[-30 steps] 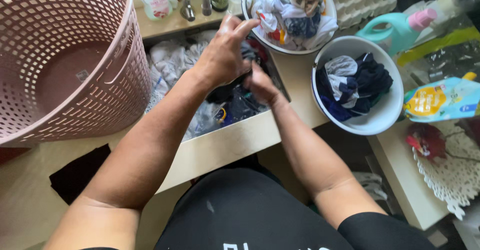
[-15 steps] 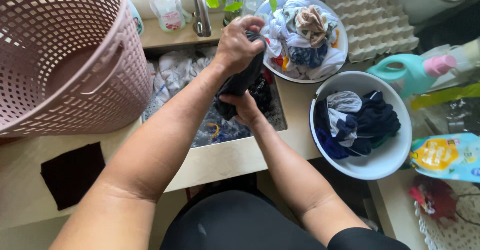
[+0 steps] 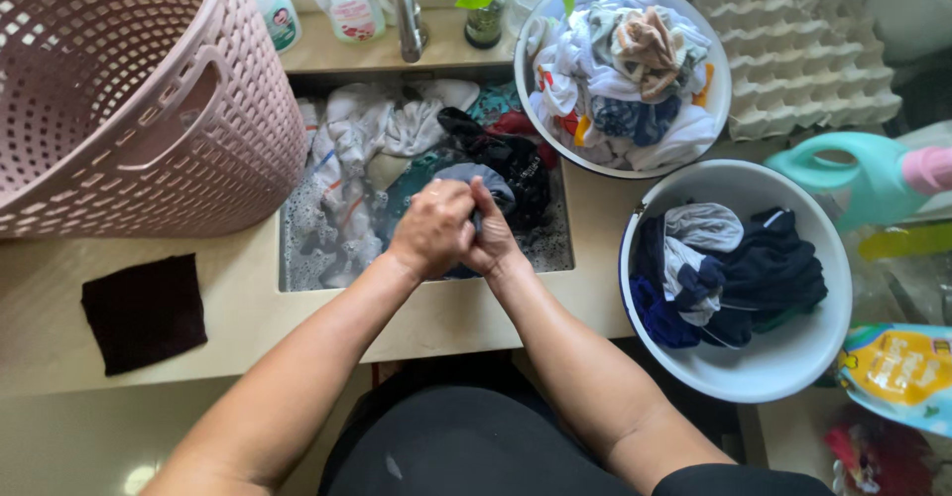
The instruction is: The person hand-washes various small clothing items in a sink filled with soapy water. They scrub and rinse items one by one, including socks and underwear, and place the cleaned items into a white bowl on the counter.
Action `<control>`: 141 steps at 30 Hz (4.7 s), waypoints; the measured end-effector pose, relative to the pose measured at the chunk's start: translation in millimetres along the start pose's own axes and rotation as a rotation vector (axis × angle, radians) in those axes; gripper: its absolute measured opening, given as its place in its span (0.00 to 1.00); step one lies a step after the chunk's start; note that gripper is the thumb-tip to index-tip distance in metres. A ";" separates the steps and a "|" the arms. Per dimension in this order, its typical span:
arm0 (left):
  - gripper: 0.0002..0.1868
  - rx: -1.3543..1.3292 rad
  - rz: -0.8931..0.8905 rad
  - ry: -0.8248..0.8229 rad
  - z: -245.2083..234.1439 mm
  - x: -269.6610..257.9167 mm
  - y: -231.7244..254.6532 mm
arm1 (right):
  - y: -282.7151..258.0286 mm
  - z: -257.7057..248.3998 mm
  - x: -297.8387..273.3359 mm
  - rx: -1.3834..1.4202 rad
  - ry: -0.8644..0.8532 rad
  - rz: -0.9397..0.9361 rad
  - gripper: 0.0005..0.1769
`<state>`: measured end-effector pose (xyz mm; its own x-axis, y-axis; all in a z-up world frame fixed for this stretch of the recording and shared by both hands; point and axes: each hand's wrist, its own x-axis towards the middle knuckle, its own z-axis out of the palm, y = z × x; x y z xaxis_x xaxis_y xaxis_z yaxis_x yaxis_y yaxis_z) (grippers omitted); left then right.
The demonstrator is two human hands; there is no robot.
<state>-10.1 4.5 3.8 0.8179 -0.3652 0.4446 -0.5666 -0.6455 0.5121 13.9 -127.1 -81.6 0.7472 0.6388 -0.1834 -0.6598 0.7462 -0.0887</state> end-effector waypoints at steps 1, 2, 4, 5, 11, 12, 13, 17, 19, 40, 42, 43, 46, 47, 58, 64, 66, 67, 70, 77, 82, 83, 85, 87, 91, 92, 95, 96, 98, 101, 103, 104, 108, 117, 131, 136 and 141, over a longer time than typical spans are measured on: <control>0.10 -0.026 -0.026 -0.050 -2.0 0.2 0.6 | -2.9 -12.4 6.8 0.001 0.012 0.078 0.30; 0.09 -0.051 -0.050 -0.099 -4.8 3.1 -0.4 | -4.7 -25.4 13.5 -0.026 0.046 0.031 0.25; 0.08 -0.128 -0.165 -0.035 -15.2 8.9 -6.1 | -9.2 -47.4 24.5 -0.080 0.115 -0.071 0.16; 0.09 -0.179 -0.254 0.078 -23.5 12.5 -13.0 | -15.5 -53.4 29.7 -0.039 0.040 0.031 0.15; 0.35 -0.780 -0.526 0.006 -36.5 43.2 -70.3 | -35.8 -24.6 14.9 -0.200 0.071 0.288 0.17; 0.34 -1.047 -0.566 -0.075 -30.8 43.9 -73.8 | -32.1 -13.2 11.5 -0.222 0.063 0.333 0.18; 0.33 -1.313 -0.602 -0.160 -24.1 45.5 -76.1 | -28.5 -2.9 9.2 -0.243 0.056 0.378 0.18; 0.26 -1.394 -0.468 -0.414 -1.9 52.5 -86.8 | -20.2 9.1 8.4 -0.451 0.275 0.257 0.14; 0.24 -1.000 -0.564 -0.358 18.2 55.2 -88.2 | -18.4 0.0 14.2 -0.656 0.415 0.242 0.09; 0.24 -0.313 -0.254 0.121 7.2 20.1 -26.4 | -93.2 59.7 -99.2 -2.546 0.397 -1.044 0.35; 0.22 -0.356 -0.472 -0.022 -38.7 -4.2 -44.1 | -140.2 79.0 -160.0 -2.837 0.262 -1.253 0.29; 0.19 -0.367 -0.577 -0.069 -59.0 -25.5 -55.8 | -153.5 89.4 -185.6 -2.917 0.350 -1.418 0.37; 0.17 0.035 -0.596 0.064 -107.1 -101.9 -95.5 | -167.8 115.0 -255.4 -2.761 0.992 -0.691 0.43; 0.16 0.228 -0.526 0.088 -123.1 -130.6 -110.4 | -171.6 119.3 -260.9 -2.745 1.149 -0.594 0.50; 0.45 0.571 -0.777 0.032 -168.1 -325.4 -167.2 | -40.2 144.9 -203.6 -2.703 0.676 -0.569 0.31; 0.34 0.494 -0.494 0.057 -68.6 -319.4 -103.8 | 38.3 152.6 -189.9 -2.589 0.547 -0.530 0.27; 0.30 0.301 -0.541 0.202 -34.4 -313.9 -86.9 | 49.9 147.1 -200.4 -2.577 0.534 -0.533 0.28; 0.28 0.172 -0.590 0.273 -19.1 -308.4 -79.8 | 52.8 144.8 -210.0 -2.577 0.563 -0.513 0.27; 0.27 -0.102 -0.528 0.343 27.9 -272.7 -58.0 | 55.1 139.1 -242.5 -2.572 0.656 -0.500 0.26; 0.29 0.168 0.143 -0.144 138.1 -172.8 39.6 | 44.6 97.2 -262.6 -2.529 0.688 -0.588 0.22; 0.28 0.209 0.322 -0.341 156.1 -126.9 65.0 | 45.0 86.0 -234.9 -2.439 0.708 -0.573 0.19; 0.29 0.215 0.336 -0.322 151.5 -128.4 63.6 | 45.1 84.4 -231.8 -2.448 0.694 -0.561 0.19; 0.32 0.232 0.344 -0.291 133.2 -150.8 54.4 | 46.6 77.4 -228.1 -2.436 0.659 -0.517 0.19; 0.33 0.194 0.280 -0.159 99.6 -187.3 30.2 | 41.3 69.4 -219.4 -2.403 0.625 -0.486 0.19; 0.34 0.452 -0.027 -0.053 16.2 -265.6 -38.9 | 28.7 34.3 -192.8 -2.353 0.616 -0.399 0.19; 0.34 0.596 -0.107 -0.081 -10.1 -283.9 -59.5 | 25.8 23.5 -182.0 -2.344 0.587 -0.402 0.19; 0.36 0.424 -0.547 -0.140 -76.5 -319.3 -101.7 | 19.3 -1.8 -153.7 -2.358 0.571 -0.377 0.18; 0.36 0.381 -0.636 -0.115 -96.7 -324.1 -112.5 | 16.2 -7.5 -143.1 -2.371 0.578 -0.368 0.18; 0.38 0.460 -0.747 -0.154 -124.1 -316.5 -133.9 | 6.8 -17.5 -120.6 -2.459 0.669 -0.257 0.18; 0.42 0.482 -1.004 -0.084 -154.7 -277.6 -161.8 | -13.4 -34.1 -84.7 -2.446 0.724 -0.097 0.24; 0.44 0.468 -1.141 -0.145 -161.4 -248.5 -165.5 | -29.9 -48.5 -56.8 -2.388 0.742 0.011 0.35; 0.45 0.460 -1.216 -0.177 -160.0 -242.2 -157.8 | -34.0 -57.2 -41.9 -2.356 0.749 0.071 0.45; 0.31 0.665 -0.918 0.282 -98.6 -220.8 -97.2 | -36.2 -83.2 -11.1 -2.371 0.689 0.311 0.64; 0.44 -0.046 -0.670 -0.082 33.1 -90.7 -43.2 | -25.3 -53.7 1.2 -1.669 0.512 0.062 0.20; 0.16 0.063 -0.050 -0.345 14.1 -41.7 -107.0 | -90.2 15.2 -50.3 -1.520 0.309 0.083 0.07; 0.13 0.244 -0.231 -0.366 -41.6 -84.0 -147.0 | -107.5 16.9 -62.0 -1.488 0.524 -0.194 0.16; 0.29 0.323 -0.737 -0.449 -70.8 -88.0 -151.0 | -90.1 102.4 -68.6 -2.349 0.168 -0.727 0.21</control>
<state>-3.6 181.6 -60.6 0.9612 0.0298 -0.2743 0.1130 -0.9495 0.2929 30.3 -219.0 39.2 0.8603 0.3958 0.3211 0.5095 -0.6499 -0.5640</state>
